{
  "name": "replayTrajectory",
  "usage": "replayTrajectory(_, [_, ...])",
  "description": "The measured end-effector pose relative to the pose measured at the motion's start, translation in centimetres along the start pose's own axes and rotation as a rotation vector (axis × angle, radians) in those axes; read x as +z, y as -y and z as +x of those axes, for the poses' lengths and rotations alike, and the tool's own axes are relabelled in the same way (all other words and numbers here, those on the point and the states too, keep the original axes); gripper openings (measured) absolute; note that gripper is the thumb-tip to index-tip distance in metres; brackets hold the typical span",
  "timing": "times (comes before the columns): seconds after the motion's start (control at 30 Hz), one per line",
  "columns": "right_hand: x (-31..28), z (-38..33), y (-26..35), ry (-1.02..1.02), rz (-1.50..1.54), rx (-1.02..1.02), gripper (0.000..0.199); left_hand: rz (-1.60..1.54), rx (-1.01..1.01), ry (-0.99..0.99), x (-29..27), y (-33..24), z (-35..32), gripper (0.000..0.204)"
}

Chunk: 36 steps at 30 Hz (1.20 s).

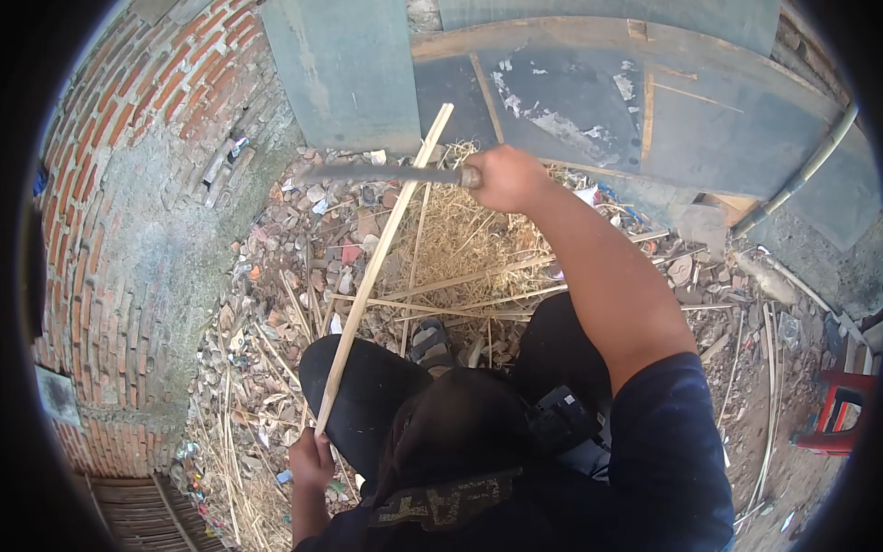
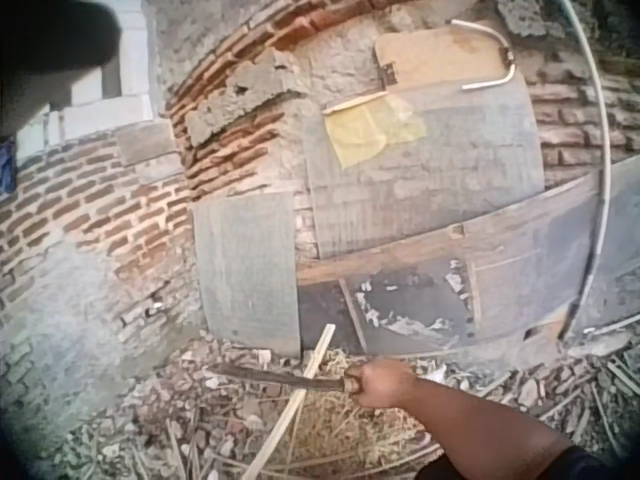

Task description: The person holds a bamboo strip by hand and scrapes along its surface using a knife.

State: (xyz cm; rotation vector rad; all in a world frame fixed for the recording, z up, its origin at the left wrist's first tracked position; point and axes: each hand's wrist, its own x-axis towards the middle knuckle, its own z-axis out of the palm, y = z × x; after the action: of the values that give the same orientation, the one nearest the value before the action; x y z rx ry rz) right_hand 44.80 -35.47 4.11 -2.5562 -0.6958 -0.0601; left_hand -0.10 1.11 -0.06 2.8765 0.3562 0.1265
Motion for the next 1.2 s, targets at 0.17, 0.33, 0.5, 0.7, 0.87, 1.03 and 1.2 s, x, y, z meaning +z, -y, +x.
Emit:
replayTrajectory(0.17, [-1.0,-0.5,1.5,0.149,-0.136,-0.262,0.01,0.0,-0.002,-0.001,0.5,-0.6,0.5,0.032])
replayTrajectory(0.33, [0.1,0.4,-2.1,0.028,0.279,0.189,0.027,-0.021,0.0,-0.021,-0.4,-0.9,0.3,0.035])
replayTrajectory(0.5, [2.7,0.7,-6.1,-0.057,0.144,0.099,0.042,0.012,-0.054,0.058,-2.3,-3.5,3.9,0.034])
replayTrajectory(0.7, [3.3,1.4,-7.7,-0.06,0.301,0.1,0.027,0.044,-0.071,0.112,-2.7,-4.7,4.6,0.036])
replayTrajectory(0.87, [5.2,2.6,-8.8,-0.044,0.525,0.2,0.02,0.004,-0.03,0.129,-2.5,-4.5,5.4,0.04])
replayTrajectory(1.03, [6.0,2.8,-10.3,-0.073,0.668,0.241,0.014,-0.082,-0.077,0.203,-2.3,-4.5,6.6,0.043])
replayTrajectory(1.2, [5.1,3.4,-9.1,-0.077,0.679,0.235,0.019,-0.136,-0.045,0.135,-2.0,-3.4,6.4,0.043])
